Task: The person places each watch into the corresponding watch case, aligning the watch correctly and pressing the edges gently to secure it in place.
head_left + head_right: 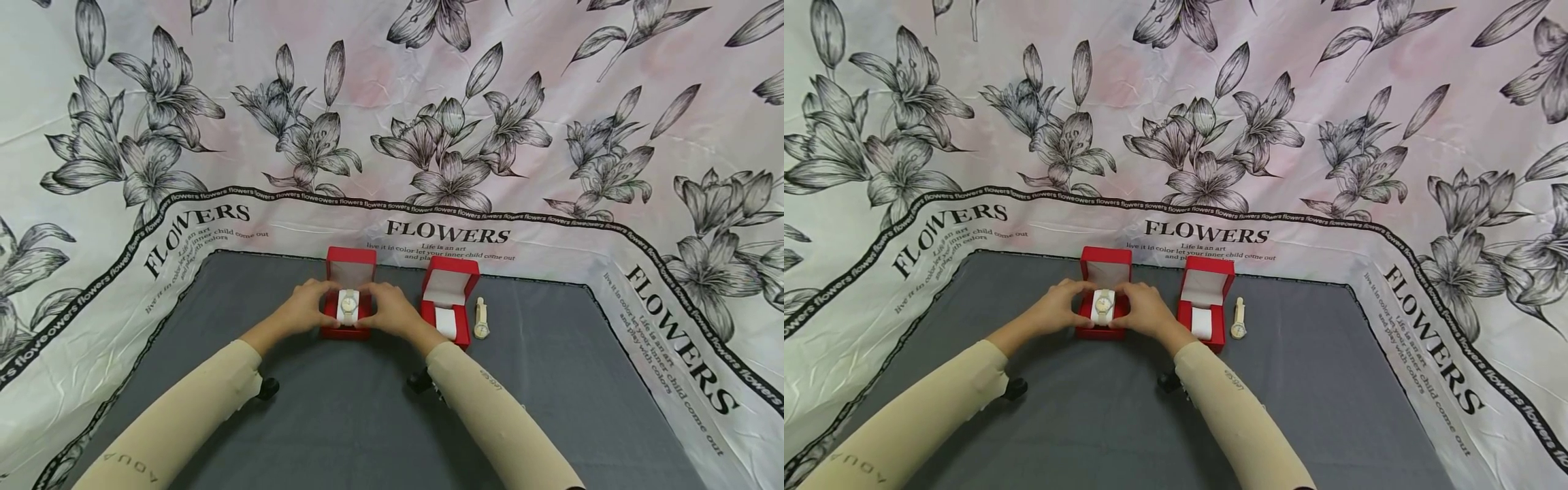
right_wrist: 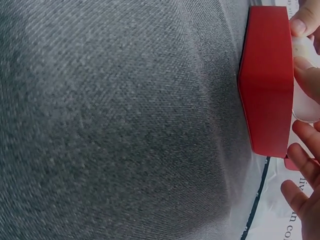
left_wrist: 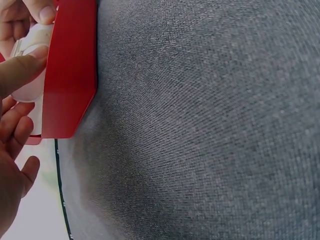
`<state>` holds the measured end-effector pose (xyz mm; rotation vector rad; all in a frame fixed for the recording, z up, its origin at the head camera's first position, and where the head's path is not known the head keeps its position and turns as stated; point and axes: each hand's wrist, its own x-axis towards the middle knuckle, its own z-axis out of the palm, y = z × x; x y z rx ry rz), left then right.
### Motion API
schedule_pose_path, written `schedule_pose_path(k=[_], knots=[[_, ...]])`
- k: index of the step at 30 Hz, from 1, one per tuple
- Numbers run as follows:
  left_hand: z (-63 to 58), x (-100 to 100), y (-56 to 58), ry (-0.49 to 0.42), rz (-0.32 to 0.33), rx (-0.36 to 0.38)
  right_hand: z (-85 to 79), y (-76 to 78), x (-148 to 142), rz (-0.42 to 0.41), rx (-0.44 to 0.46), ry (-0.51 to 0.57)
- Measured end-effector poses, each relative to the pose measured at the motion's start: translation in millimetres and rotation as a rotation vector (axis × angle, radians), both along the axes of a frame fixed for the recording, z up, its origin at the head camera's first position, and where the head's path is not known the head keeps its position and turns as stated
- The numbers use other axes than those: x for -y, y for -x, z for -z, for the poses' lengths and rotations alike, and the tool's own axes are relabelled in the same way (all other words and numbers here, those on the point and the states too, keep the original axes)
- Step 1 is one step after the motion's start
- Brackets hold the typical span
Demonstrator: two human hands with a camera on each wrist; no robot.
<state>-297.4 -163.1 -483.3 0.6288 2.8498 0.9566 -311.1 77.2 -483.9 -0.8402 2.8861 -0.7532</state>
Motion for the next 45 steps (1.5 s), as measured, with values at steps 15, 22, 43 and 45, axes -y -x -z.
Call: schedule_pose_path(k=[15, 22, 43, 45], knots=[[0.8, 1.1, -0.8, 0.009, 0.044, -0.036, 6.2, -4.4, 0.8, 0.009, -0.014, 0.025], [4.1, -0.4, 0.1, 0.016, 0.036, -0.050, 5.0, -7.2, 2.5, 0.019, -0.012, 0.021], [6.8, -1.0, -0.2, 0.032, 0.007, -0.069, 6.2, -11.0, 2.7, 0.045, 0.023, 0.055], [7.8, -0.7, -0.2, 0.033, 0.008, -0.065, 7.6, -10.2, 2.8, 0.045, 0.023, 0.052]])
